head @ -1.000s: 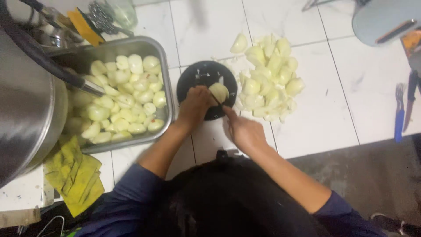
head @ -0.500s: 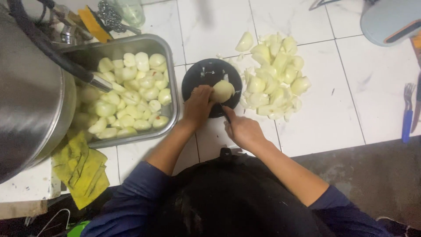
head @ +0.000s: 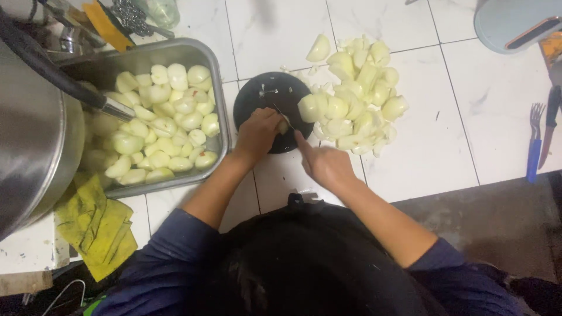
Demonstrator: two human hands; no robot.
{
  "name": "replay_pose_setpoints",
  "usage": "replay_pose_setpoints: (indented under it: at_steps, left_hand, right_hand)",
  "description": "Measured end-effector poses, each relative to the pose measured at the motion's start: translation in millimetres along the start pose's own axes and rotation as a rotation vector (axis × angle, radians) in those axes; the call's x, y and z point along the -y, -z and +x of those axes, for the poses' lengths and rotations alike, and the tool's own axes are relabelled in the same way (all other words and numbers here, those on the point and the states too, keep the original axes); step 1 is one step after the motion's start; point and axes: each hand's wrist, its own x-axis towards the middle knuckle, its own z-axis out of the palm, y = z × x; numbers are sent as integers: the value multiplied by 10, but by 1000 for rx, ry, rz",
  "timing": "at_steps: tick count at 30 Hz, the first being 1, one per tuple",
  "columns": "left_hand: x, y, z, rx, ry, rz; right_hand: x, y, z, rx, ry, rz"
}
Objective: Chopping peeled onions on a cutting board using a knife.
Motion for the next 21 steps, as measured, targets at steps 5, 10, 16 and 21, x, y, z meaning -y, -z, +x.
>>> replay_pose_setpoints:
  at_steps: [5,10,16,21]
  left_hand:
    - [107,-48,-10,-8,0,8]
    - [44,-60,-91,-82,7,-20]
    - [151,-75,-73,-62,36,-87]
    - [115,-66,-51,-105,-29,-59]
  right_hand:
    - [91,106,-39,-40,-6,39]
    - [80,1,-29,-33,35,24]
    - [101,-53,8,32,2,42]
    - [192,112,78,-46,4,41]
